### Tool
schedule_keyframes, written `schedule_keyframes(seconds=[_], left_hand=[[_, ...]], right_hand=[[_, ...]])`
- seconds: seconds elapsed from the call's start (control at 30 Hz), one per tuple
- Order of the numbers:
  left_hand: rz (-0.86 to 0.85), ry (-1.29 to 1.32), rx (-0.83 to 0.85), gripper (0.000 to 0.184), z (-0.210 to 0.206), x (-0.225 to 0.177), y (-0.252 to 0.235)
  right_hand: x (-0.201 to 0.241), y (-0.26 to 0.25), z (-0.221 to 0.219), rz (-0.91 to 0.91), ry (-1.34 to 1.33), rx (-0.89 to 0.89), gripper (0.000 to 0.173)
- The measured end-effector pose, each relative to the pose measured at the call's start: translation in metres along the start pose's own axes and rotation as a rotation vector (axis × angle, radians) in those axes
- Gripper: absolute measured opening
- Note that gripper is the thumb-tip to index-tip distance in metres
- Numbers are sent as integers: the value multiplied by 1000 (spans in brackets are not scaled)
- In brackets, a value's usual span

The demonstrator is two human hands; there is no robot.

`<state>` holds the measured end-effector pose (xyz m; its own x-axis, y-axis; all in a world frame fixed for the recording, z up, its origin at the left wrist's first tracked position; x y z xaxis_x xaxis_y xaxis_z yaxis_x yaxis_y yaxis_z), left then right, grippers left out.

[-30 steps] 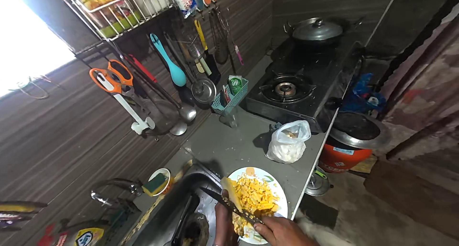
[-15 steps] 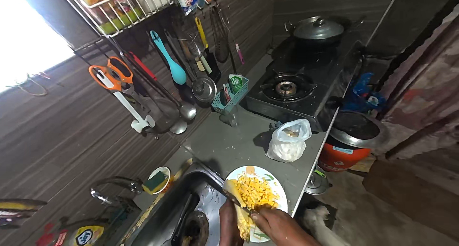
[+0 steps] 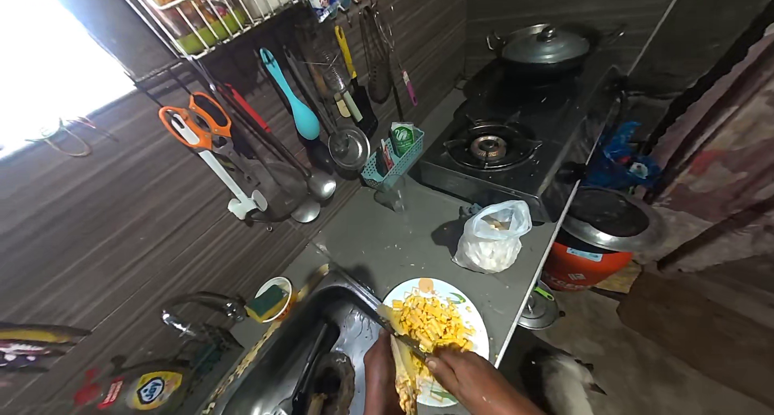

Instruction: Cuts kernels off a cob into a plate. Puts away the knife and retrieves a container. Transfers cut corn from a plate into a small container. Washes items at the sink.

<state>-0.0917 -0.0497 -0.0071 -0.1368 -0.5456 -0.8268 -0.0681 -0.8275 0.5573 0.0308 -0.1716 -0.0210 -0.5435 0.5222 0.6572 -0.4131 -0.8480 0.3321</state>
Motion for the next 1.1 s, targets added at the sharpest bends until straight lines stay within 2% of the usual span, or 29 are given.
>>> schedule_keyframes(seconds=[0.23,0.47,0.6,0.9,1.1], left_hand=[[1,-18,51,46,3,10,16],[54,-14,106,44,8,31,31],[47,-16,113,44,12,31,31],[-2,-9,71,44,18,14,21],[8,-10,80,44,23,23,23]], right_hand=[[6,-13,-2,29,-3,-8,80],[15,-20,-9,8,-23,63,82],[17,-23,-13,43,-44,54,78],[14,-12,-10,5,-25,52,78],[19,-18,-18,19,-52,58,78]])
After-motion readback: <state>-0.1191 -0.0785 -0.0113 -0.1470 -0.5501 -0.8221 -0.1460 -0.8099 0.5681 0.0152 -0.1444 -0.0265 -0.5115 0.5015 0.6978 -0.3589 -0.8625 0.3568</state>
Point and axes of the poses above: each hand's wrist, its own y-axis away from the middle knuckle, its own z-axis out of the back of the hand, x = y × z, the point moved 10 cm from there along -y, towards the middle knuckle, and after that the axes turned 11 degrees about -x, right-handed, at the moved point
